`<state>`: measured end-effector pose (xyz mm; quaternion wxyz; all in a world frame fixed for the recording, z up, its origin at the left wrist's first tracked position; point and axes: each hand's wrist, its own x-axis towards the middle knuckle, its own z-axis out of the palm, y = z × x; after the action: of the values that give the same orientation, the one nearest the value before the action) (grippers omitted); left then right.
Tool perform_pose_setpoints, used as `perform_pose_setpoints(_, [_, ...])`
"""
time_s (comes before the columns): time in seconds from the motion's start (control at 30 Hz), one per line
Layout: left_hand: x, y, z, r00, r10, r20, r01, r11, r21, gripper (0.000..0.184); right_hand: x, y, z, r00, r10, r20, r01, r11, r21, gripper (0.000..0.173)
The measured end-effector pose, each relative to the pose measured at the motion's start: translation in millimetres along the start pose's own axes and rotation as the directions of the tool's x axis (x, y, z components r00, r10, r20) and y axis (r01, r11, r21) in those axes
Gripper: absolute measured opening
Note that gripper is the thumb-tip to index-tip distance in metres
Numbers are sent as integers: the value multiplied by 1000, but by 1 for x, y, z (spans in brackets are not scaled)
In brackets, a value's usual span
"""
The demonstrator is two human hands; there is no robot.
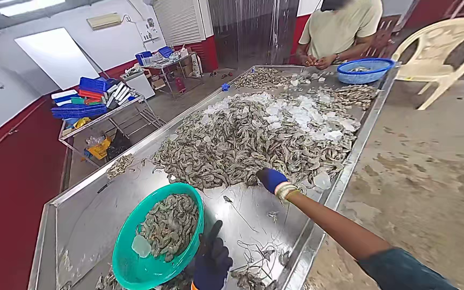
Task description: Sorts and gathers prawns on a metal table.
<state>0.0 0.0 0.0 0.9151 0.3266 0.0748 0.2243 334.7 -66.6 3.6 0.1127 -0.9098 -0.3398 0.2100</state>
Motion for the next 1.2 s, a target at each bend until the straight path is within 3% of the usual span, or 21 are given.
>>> perform_pose_setpoints(0.1, [-8, -12, 4, 999, -38, -38, 39, 998, 52, 56, 51, -7, 17, 985, 153, -78, -152, 988, 25, 42])
perform_pose_setpoints(0.17, [-12, -22, 7, 993, -3, -118, 36, 959, 280, 47, 54, -14, 50, 984, 155, -89, -153, 988, 35, 55])
perform_pose_setpoints(0.23, [-10, -32, -3, 984, -13, -179, 105, 851, 515, 45, 37, -24, 76, 994, 71, -88, -76, 996, -55, 50])
perform_pose_setpoints(0.3, [-10, -40, -5, 952, 78, -296, 155, 709, 688, 37, -1, -32, 85, 994, -96, -52, 87, 984, -156, 37])
perform_pose_setpoints(0.37, [-2, -49, -7, 937, 203, -284, 151, 495, 855, 34, -49, -38, 84, 975, -220, 25, 220, 958, -184, 27])
perform_pose_setpoints(0.4, [3, -54, -7, 947, 201, -251, 158, 392, 906, 37, -73, -40, 87, 961, -259, 93, 272, 945, -180, 24])
perform_pose_setpoints(0.5, [16, -68, 8, 956, -13, -293, 290, 194, 937, 46, -129, -44, 102, 916, -323, 237, 367, 914, -171, 24])
perform_pose_setpoints(0.6, [24, -74, 34, 842, -168, -512, 505, -87, 859, 38, -149, -42, 112, 920, -343, 189, 377, 907, -190, 26])
perform_pose_setpoints(0.67, [26, -72, 42, 777, -239, -583, 547, -204, 812, 38, -149, -35, 114, 912, -385, 139, 408, 883, -234, 21])
perform_pose_setpoints(0.77, [15, -63, 35, 786, -258, -562, 551, -121, 826, 36, -135, -19, 99, 946, -276, 173, 315, 908, -276, 18])
perform_pose_setpoints(0.83, [5, -55, 14, 850, -222, -479, 505, 78, 860, 37, -110, 0, 76, 954, -159, 253, 226, 939, -259, 28])
perform_pose_setpoints(0.9, [-3, -54, -8, 912, -158, -379, 409, 275, 870, 35, -89, 3, 58, 948, -196, 249, 241, 956, -166, 40])
perform_pose_setpoints(0.97, [0, -55, -8, 920, -140, -366, 389, 426, 816, 33, -63, -15, 52, 960, -218, 175, 236, 968, -88, 46])
perform_pose_setpoints(1.03, [5, -55, 1, 916, -126, -382, 385, 550, 741, 33, -41, -42, 65, 974, -103, 200, 122, 989, -83, 54])
perform_pose_setpoints(1.13, [2, -54, -1, 940, -4, -341, 263, 642, 720, 30, -46, -66, 87, 952, 93, 292, -54, 989, -138, 65])
perform_pose_setpoints(1.2, [-6, -49, -10, 933, 10, -360, 258, 679, 687, 30, -58, -67, 71, 896, 37, 443, 58, 978, -200, 71])
